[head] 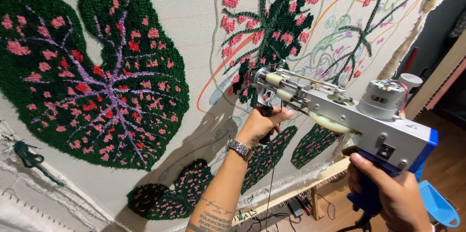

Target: Using a tufting gun to apply yarn to a backing cloth to create a rug.

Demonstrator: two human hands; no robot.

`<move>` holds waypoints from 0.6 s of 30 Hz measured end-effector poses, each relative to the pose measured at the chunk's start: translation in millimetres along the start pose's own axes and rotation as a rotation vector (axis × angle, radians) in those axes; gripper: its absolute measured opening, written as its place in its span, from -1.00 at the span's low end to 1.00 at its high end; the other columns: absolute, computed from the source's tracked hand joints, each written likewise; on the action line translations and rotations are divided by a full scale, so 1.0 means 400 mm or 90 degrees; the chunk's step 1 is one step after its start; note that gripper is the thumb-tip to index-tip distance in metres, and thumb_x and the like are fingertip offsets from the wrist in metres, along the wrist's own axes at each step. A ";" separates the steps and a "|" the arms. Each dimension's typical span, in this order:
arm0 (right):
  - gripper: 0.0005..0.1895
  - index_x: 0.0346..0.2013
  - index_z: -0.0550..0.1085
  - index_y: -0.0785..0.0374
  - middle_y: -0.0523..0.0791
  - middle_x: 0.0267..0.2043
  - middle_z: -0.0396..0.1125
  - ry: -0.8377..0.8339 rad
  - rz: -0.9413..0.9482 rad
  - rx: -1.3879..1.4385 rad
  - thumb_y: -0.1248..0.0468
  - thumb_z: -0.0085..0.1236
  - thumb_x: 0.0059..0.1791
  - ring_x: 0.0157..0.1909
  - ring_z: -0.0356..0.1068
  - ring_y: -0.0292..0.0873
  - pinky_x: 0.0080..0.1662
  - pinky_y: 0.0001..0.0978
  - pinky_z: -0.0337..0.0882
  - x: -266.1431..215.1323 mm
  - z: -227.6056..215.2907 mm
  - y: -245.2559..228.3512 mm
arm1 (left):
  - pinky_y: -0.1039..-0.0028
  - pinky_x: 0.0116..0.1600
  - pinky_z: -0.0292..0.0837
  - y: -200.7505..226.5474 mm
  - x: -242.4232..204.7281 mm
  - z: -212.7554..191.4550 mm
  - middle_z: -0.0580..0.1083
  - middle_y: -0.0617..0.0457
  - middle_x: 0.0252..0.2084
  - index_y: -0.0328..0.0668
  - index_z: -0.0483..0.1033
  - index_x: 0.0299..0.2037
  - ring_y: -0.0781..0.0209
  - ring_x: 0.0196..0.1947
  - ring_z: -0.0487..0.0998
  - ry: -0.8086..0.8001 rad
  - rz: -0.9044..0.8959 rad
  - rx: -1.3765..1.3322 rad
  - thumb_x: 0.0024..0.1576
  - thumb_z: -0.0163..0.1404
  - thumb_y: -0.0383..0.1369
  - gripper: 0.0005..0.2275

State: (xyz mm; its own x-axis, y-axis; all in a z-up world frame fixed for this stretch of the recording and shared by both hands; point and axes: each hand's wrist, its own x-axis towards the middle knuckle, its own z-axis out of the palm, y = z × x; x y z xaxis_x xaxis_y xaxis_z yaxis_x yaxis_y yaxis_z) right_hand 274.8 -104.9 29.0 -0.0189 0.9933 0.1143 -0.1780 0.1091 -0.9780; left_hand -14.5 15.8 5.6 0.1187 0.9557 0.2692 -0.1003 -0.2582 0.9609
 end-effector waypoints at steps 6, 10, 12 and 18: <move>-0.81 -0.24 0.45 0.34 -0.12 -0.49 0.29 0.058 0.021 -0.053 0.30 0.21 -0.06 -0.52 0.27 -0.19 -0.49 -0.30 0.29 -0.017 0.125 -0.034 | 0.55 -0.53 0.29 -0.011 0.050 -0.045 0.60 0.14 -0.40 -0.28 0.66 -0.21 0.42 -0.63 0.46 0.085 -0.048 0.054 0.07 0.23 -0.22 -0.74; -0.80 -0.20 0.41 0.41 -0.08 -0.48 0.29 -0.031 -0.115 -0.004 0.37 0.28 0.03 -0.53 0.30 -0.17 -0.49 -0.26 0.36 -0.002 0.131 0.008 | 0.52 -0.59 0.25 -0.037 0.079 -0.078 0.50 0.11 -0.53 -0.26 0.64 -0.21 0.40 -0.65 0.46 0.104 -0.077 0.066 0.08 0.24 -0.24 -0.76; -0.81 -0.24 0.40 0.39 -0.10 -0.50 0.27 -0.007 -0.075 0.001 0.36 0.24 0.00 -0.54 0.28 -0.18 -0.48 -0.27 0.33 -0.005 0.153 -0.001 | 0.51 -0.59 0.25 -0.029 0.078 -0.082 0.51 0.13 -0.52 -0.26 0.63 -0.20 0.40 -0.65 0.46 0.104 -0.062 0.065 0.07 0.25 -0.25 -0.76; -0.83 -0.26 0.40 0.39 -0.12 -0.52 0.23 0.018 -0.009 0.024 0.37 0.21 -0.02 -0.55 0.20 -0.21 -0.48 -0.28 0.22 0.008 0.159 0.016 | 0.55 -0.57 0.28 -0.040 0.097 -0.099 0.54 0.20 -0.44 -0.17 0.64 -0.11 0.43 -0.65 0.43 0.075 -0.034 0.081 0.08 0.19 -0.22 -0.74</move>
State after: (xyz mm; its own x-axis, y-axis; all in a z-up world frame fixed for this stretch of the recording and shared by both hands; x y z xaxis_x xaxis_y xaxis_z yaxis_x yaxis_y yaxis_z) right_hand 210.9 -103.5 34.3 0.0118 0.9923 0.1232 -0.2150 0.1228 -0.9689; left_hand -47.3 62.7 -2.1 0.0025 0.9767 0.2145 0.0296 -0.2144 0.9763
